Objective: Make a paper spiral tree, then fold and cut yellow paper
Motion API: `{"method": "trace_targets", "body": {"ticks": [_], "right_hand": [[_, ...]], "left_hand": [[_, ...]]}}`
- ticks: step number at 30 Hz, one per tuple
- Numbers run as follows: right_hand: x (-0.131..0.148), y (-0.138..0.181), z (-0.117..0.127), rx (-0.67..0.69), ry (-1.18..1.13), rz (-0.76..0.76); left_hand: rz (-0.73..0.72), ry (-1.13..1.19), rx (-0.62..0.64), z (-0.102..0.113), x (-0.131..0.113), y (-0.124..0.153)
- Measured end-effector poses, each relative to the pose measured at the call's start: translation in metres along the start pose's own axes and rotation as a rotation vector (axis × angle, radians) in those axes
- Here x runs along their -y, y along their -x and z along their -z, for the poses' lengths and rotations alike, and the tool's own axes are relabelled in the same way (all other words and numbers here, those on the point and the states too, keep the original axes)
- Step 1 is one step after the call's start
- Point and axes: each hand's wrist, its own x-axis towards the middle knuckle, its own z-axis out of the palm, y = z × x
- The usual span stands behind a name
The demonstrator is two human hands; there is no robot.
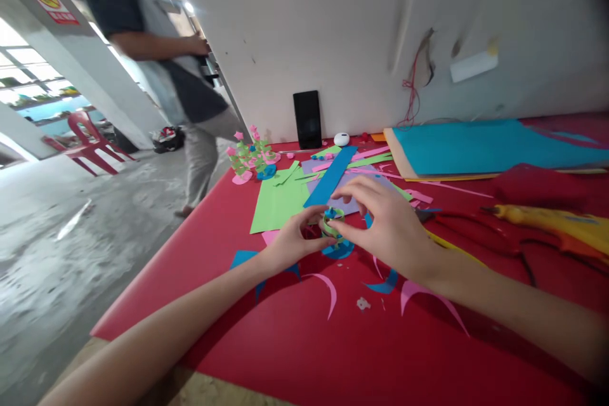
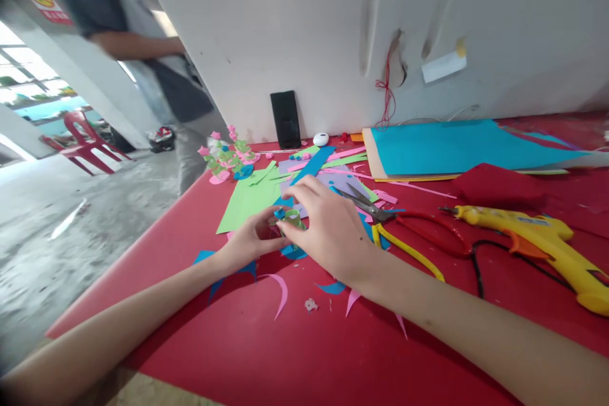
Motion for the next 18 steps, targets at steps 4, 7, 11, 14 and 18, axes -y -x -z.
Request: {"method": "trace_targets", "body": {"ticks": [4, 7, 11, 14, 18], "right_hand": [[-0.0015, 0.0037, -0.0035, -0.072, 0.058, 0.111], [-0.0019, 0.0054, -0.0049, -0.084, 0.079, 0.146], [-0.0014, 0.0059, -0.0057, -0.092, 0.105, 0.164], [-0.0010, 0.0061, -0.0064, -0.101, 0.115, 0.177], [-0.0008, 0.0064, -0.0074, -0.102, 0.113, 0.179]], "left_hand": [[-0.036, 0.007, -0.002, -0.0004, 0.0033, -0.0008], [-0.045, 0.022, -0.006, -0.0005, 0.0063, -0.0016], [-0.061, 0.027, 0.004, 0.0003, 0.0081, -0.0017], [-0.062, 0.024, 0.017, 0.0009, 0.0068, -0.0013], [-0.054, 0.021, 0.014, 0.0009, 0.0044, -0.0008]]}}
